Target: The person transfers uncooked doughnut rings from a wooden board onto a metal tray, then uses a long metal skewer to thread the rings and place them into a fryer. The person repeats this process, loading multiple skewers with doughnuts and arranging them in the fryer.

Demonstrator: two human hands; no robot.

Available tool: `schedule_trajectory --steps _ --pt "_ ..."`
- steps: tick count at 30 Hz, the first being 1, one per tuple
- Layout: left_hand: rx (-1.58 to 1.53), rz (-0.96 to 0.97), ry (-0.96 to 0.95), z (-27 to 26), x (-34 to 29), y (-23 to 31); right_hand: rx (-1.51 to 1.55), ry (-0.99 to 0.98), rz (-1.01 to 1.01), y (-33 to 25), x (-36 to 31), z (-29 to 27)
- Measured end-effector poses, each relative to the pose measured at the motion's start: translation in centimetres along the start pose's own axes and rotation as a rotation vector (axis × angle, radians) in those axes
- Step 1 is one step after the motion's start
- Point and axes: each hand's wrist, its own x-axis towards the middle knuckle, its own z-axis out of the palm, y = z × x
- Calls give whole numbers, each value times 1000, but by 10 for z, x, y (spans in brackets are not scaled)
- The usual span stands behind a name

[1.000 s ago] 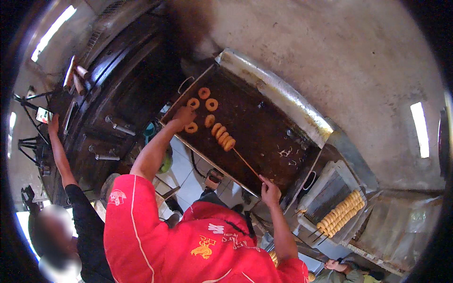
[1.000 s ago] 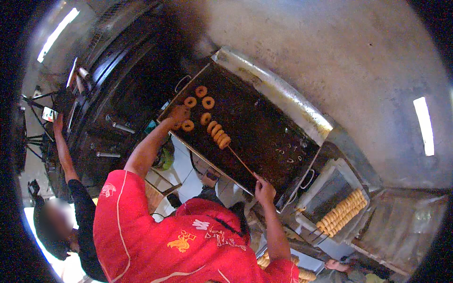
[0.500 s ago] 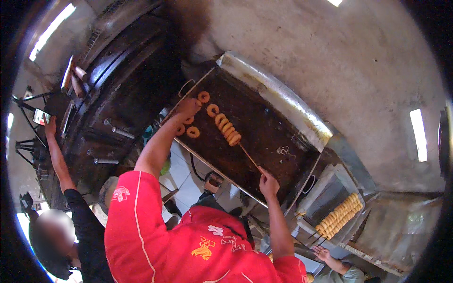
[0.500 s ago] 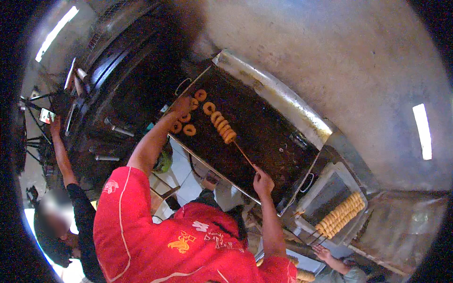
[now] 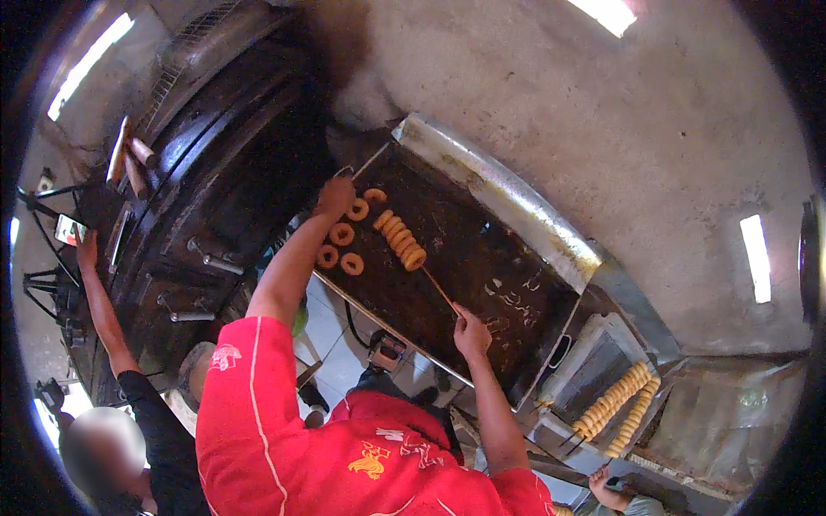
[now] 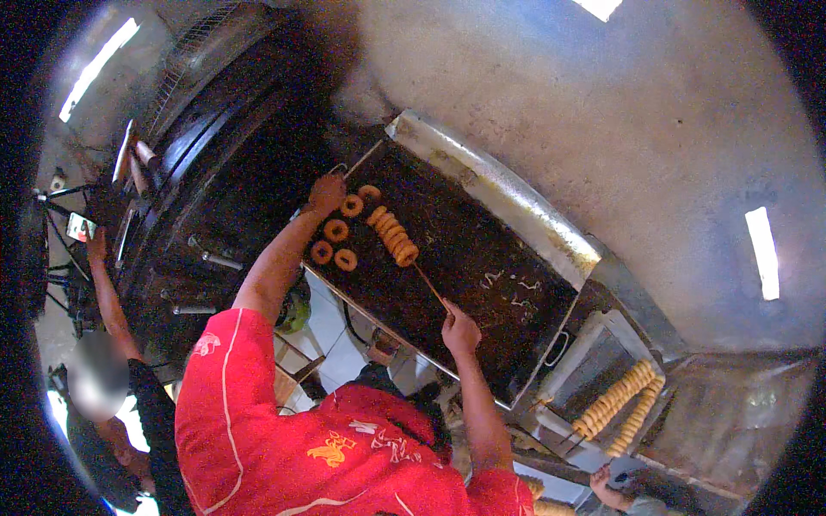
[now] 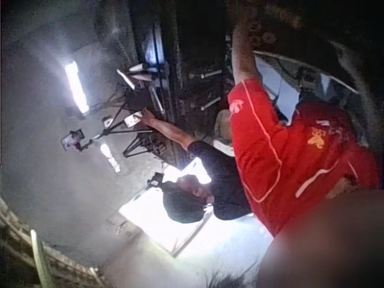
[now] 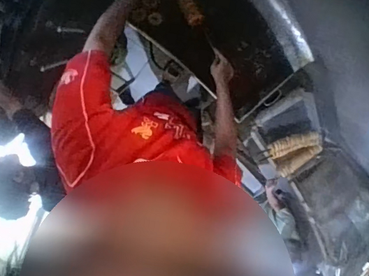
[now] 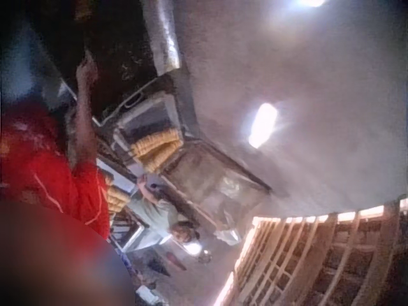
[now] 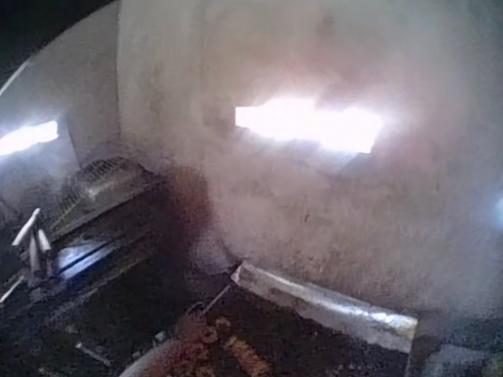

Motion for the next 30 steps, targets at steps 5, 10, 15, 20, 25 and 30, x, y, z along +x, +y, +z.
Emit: schedule_trajectory --steps 5,10,15,20,25,30 --pt "-116 107 -20 -29 16 -21 173 76 -123 38 23 38" --pt "-220 172 -118 -113 -35 25 306 127 -120 106 -5 40" --pt "-182 162 -87 -144 -151 22 284 -44 -32 86 -47 -7" --pt "-174 125 -119 -76 -229 35 84 -98 -104 86 -66 -51" --pt "-17 -128 -60 -53 -238 53 -109 -174 -92 82 -88 -103" --pt "119 -71 -231 -63 -204 36 -102 -148 -104 95 -80 -72"
